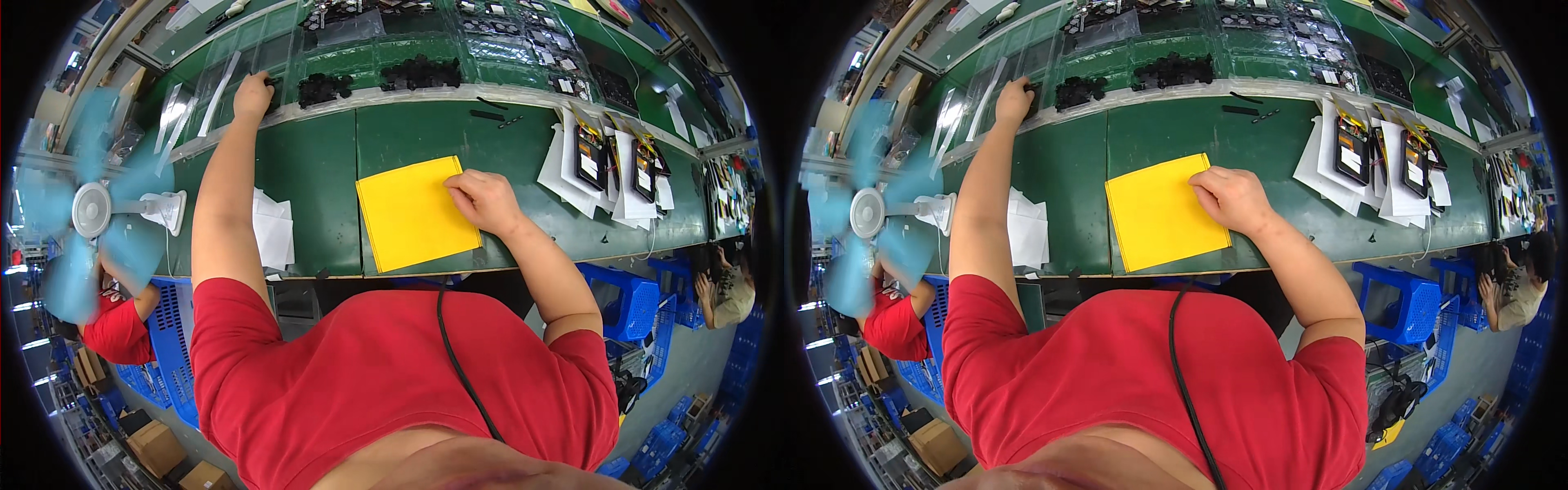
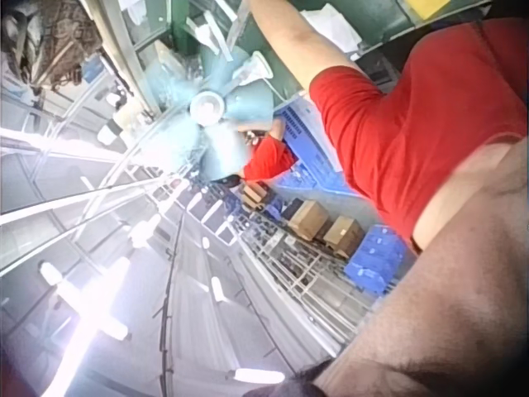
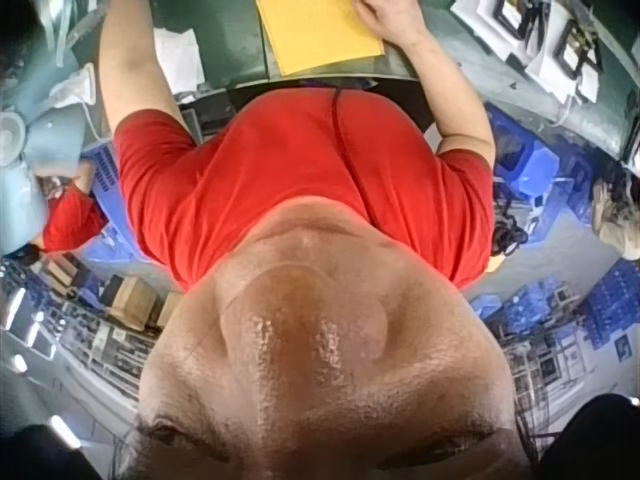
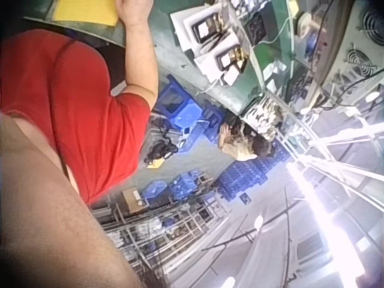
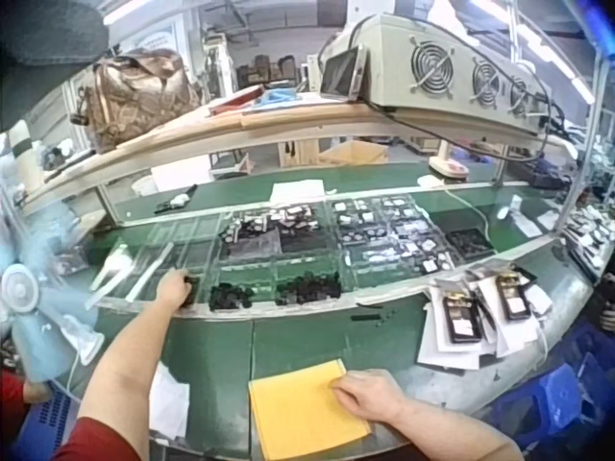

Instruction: Manually assembling and sorting components of a portable gaming device on a production line.

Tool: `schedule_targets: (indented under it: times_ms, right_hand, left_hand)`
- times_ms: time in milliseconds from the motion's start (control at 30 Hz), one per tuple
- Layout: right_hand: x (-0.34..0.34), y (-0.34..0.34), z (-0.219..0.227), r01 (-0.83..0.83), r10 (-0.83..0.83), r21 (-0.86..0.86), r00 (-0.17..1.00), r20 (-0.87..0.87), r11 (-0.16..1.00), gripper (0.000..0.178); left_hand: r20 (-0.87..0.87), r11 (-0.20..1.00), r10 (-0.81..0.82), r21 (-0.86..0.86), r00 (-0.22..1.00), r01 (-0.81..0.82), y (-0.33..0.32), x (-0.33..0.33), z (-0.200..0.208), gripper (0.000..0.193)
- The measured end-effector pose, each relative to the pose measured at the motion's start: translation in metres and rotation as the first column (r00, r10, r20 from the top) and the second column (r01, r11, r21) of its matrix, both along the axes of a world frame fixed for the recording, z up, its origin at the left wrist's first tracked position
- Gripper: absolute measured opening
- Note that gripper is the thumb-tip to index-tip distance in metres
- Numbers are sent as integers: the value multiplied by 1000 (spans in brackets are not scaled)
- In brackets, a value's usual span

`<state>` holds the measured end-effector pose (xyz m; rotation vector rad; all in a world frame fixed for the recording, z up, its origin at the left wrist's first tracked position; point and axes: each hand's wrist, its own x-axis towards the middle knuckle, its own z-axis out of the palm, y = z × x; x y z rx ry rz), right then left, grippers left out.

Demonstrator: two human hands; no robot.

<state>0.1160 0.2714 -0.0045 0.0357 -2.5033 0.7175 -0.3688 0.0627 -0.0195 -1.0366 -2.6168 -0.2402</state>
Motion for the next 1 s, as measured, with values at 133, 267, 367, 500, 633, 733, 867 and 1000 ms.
schedule_targets:
  times_ms: [133, 267, 367, 500, 633, 733, 867, 1000]
  right_hand:
    - [4, 2, -2, 22, -22, -6, 1000, 15, 1000, 8]
    - [2, 4, -2, 0, 1, -15, 999, 45, 1000, 9]
    - [1, 4, -3, -9, 10, -30, 998, 55, 1000, 9]
    - [4, 21, 1, 288, -288, -13, 957, -23, 958, 11]
    - [1, 79, 17, 546, -570, 220, 820, 61, 809, 36]
    - [-13, 123, -10, 569, -619, 356, 784, 34, 741, 35]
    - [-16, 118, 12, 512, -613, 339, 683, 397, 789, 15]
    - [-12, 111, 13, 459, -502, 211, 738, 451, 863, 13]
  left_hand:
    - [125, 972, 147, 165, 981, -167, 3, -7, 10, 31]
    - [162, 938, 164, 278, 973, -205, -13, -13, 29, 35]
    - [297, 907, 64, 381, 953, -180, -15, -5, 47, 36]
    - [485, 837, -282, 546, 828, -35, 10, 70, 65, 27]
    - [558, 851, -432, 513, 709, 115, 35, 177, 74, 28]
    - [635, 858, -497, 459, 591, 229, 56, 212, 45, 29]
    - [625, 899, -438, 321, 646, 298, 85, 254, 34, 28]
    - [513, 901, -433, 273, 741, 337, 93, 280, 33, 28]
